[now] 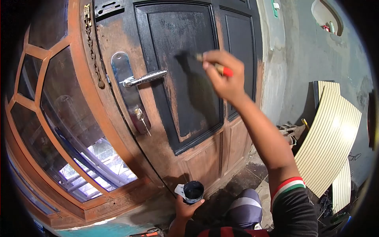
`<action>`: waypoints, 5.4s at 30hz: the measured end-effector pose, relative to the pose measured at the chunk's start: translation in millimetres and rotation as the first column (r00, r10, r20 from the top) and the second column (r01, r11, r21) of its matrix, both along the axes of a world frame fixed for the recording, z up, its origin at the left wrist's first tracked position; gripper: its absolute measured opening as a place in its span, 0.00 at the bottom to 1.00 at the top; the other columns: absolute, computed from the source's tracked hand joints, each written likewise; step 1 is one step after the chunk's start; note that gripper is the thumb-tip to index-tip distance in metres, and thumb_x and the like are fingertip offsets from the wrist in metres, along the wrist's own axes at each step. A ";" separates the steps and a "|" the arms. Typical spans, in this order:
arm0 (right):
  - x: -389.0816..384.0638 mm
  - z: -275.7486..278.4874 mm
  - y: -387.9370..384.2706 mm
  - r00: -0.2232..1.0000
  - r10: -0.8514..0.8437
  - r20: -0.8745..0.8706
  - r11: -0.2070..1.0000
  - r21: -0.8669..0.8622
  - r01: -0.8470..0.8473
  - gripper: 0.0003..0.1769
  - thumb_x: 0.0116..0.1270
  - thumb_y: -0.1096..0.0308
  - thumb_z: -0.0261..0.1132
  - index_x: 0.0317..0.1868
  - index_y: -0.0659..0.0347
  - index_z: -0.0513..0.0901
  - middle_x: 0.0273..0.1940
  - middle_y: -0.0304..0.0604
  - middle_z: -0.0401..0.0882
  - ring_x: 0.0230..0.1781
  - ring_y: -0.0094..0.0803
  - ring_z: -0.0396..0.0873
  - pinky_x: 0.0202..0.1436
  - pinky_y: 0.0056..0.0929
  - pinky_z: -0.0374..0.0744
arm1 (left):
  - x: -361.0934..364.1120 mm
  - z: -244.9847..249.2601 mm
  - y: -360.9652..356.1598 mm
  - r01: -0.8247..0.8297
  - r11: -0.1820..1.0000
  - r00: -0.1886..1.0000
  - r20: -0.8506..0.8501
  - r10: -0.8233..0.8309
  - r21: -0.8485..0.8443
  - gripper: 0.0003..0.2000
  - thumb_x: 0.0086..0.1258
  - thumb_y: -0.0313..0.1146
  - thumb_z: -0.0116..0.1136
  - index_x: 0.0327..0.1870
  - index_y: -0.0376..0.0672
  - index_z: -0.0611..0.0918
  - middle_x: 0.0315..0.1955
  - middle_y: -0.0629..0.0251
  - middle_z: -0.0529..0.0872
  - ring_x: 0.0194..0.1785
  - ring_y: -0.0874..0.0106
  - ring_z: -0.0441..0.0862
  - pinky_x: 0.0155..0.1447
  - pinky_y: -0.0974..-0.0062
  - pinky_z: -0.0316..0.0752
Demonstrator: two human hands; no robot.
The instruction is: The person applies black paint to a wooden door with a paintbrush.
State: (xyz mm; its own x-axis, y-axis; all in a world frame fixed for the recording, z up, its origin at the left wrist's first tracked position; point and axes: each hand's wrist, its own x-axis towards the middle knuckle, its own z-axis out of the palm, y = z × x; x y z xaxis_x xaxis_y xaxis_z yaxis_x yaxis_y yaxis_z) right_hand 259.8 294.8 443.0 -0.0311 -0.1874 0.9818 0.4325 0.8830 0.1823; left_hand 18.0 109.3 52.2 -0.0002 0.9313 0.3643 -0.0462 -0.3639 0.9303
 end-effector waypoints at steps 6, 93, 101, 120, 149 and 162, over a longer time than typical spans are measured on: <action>-8.0 -160.1 -15.6 0.941 0.132 0.311 0.933 -0.359 -0.012 0.08 0.64 0.80 0.71 0.44 0.66 0.90 0.45 0.53 0.92 0.43 0.45 0.93 0.48 0.40 0.91 | -11.2 -18.9 -5.9 0.021 0.998 0.997 -0.066 -0.026 -0.066 0.35 0.57 0.25 0.88 0.68 0.41 0.82 0.60 0.65 0.89 0.63 0.70 0.88 0.72 0.66 0.80; -13.9 100.0 33.0 0.991 0.068 -0.117 0.989 -0.120 -0.082 0.06 0.73 0.72 0.72 0.44 0.65 0.93 0.40 0.45 0.95 0.42 0.31 0.92 0.48 0.31 0.86 | 10.5 -1.2 -33.1 -0.048 0.993 0.981 -0.192 0.028 -0.103 0.36 0.54 0.35 0.94 0.65 0.39 0.85 0.57 0.59 0.94 0.61 0.64 0.91 0.70 0.61 0.84; 35.0 -20.4 -0.9 0.832 0.091 0.547 0.802 -0.536 0.264 0.05 0.67 0.73 0.71 0.37 0.67 0.91 0.36 0.53 0.90 0.38 0.44 0.91 0.45 0.39 0.86 | 12.1 -12.7 -22.6 -0.035 0.999 0.976 -0.217 0.027 -0.034 0.36 0.53 0.32 0.94 0.65 0.40 0.86 0.56 0.61 0.94 0.60 0.65 0.91 0.69 0.63 0.84; 14.3 -20.9 17.8 0.903 0.020 0.430 0.966 -0.241 0.094 0.03 0.66 0.78 0.70 0.39 0.66 0.90 0.39 0.51 0.90 0.39 0.42 0.90 0.46 0.32 0.86 | 12.5 -9.2 -20.9 -0.016 0.993 0.978 -0.209 -0.008 -0.113 0.38 0.54 0.32 0.93 0.67 0.41 0.85 0.58 0.62 0.93 0.62 0.67 0.90 0.71 0.64 0.83; 21.5 128.6 49.4 0.991 0.013 0.136 0.773 -0.630 0.076 0.11 0.68 0.67 0.68 0.33 0.66 0.92 0.30 0.45 0.92 0.32 0.33 0.91 0.43 0.31 0.86 | 17.1 -11.4 -22.0 -0.026 0.989 0.989 -0.150 0.004 -0.145 0.38 0.54 0.33 0.93 0.68 0.41 0.84 0.60 0.62 0.92 0.63 0.67 0.89 0.72 0.62 0.82; 20.4 43.0 9.7 0.924 0.208 0.319 0.695 -0.713 0.090 0.09 0.65 0.70 0.67 0.31 0.69 0.89 0.32 0.49 0.89 0.35 0.37 0.90 0.41 0.34 0.83 | 17.7 -0.9 -22.6 -0.024 0.989 0.986 -0.166 -0.001 -0.149 0.39 0.54 0.33 0.94 0.69 0.40 0.83 0.60 0.62 0.92 0.64 0.68 0.89 0.73 0.63 0.81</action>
State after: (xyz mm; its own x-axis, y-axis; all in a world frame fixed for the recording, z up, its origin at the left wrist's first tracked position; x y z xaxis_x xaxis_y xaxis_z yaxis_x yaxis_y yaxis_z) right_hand 280.2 304.4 486.0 -0.4095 0.5386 0.7364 0.4114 0.8295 -0.3779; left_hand 35.7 86.8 51.4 0.0376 0.9755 0.2167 0.1158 -0.2197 0.9687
